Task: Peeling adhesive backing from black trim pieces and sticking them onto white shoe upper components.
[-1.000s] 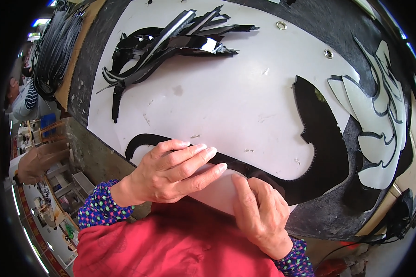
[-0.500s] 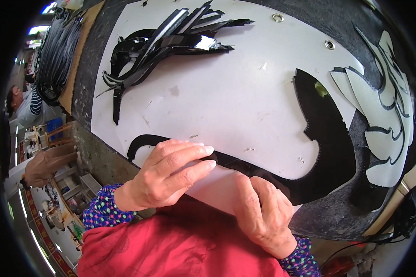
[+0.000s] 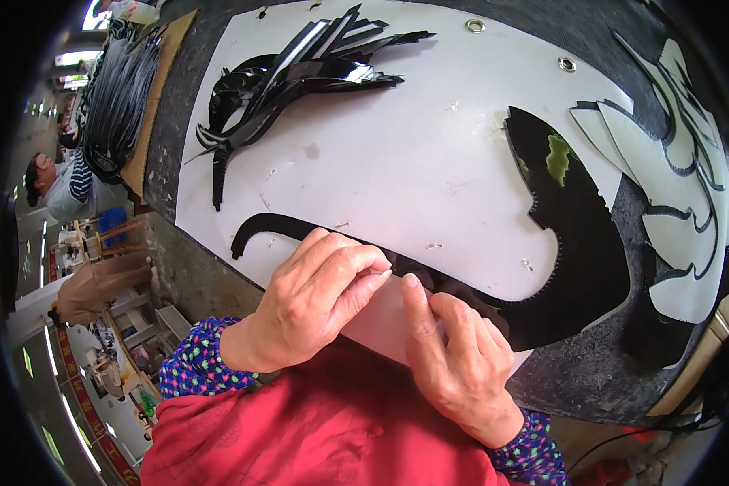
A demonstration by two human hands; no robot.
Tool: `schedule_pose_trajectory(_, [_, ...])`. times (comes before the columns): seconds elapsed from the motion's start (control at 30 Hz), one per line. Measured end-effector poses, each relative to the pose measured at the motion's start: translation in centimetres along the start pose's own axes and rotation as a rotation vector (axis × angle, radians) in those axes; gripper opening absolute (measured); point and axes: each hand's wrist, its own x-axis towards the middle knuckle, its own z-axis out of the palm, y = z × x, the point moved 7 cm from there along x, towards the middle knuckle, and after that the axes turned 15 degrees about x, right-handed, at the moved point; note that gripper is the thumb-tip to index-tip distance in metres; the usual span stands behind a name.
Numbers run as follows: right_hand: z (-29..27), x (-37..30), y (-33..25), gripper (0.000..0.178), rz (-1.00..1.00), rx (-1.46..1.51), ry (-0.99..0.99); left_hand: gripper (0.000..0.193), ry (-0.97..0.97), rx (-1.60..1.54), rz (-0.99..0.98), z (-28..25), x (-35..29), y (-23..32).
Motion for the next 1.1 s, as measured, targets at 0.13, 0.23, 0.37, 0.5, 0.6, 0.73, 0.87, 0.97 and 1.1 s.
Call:
schedule_pose_trajectory(0.13, [0.0,0.0,0.1,0.057,-0.006,0.017,0.006,0.022,-0.033,0.018,-0.016,0.4,0.0,0.1])
schedule_pose_trajectory(0.23, [0.0,-0.1,0.1,0.056,-0.011,0.02,0.002,0.024,-0.037,0.026,-0.001,0.5,0.1,0.5])
schedule_pose_trajectory(0.37, [-0.1,-0.1,0.1,0.054,-0.017,0.022,0.003,0.028,-0.045,0.05,-0.022,0.8,-0.1,0.7])
schedule_pose_trajectory(0.5, [0.0,-0.2,0.2,0.053,-0.011,0.018,0.011,0.029,-0.073,0.058,-0.022,0.8,0.1,0.9])
schedule_pose_trajectory(0.6, [0.0,-0.1,0.3,0.053,-0.005,0.029,0.009,0.031,-0.072,0.116,0.006,1.0,0.2,1.0])
schedule_pose_trajectory(0.73, [0.0,-0.2,0.3,0.052,-0.005,0.029,0.011,0.033,-0.093,0.128,0.0,1.2,0.1,1.1])
schedule_pose_trajectory(0.87, [0.1,-0.1,0.3,0.051,0.003,0.034,0.014,0.033,-0.102,0.104,0.003,1.2,0.1,1.0])
schedule_pose_trajectory(0.97, [0.0,-0.1,0.3,0.051,-0.002,0.03,0.02,0.033,-0.113,0.071,-0.004,1.2,0.1,1.0])
schedule_pose_trajectory(1.1, [0.1,-0.1,0.4,0.051,0.002,0.033,0.025,0.031,-0.126,0.026,-0.025,1.3,0.0,0.8])
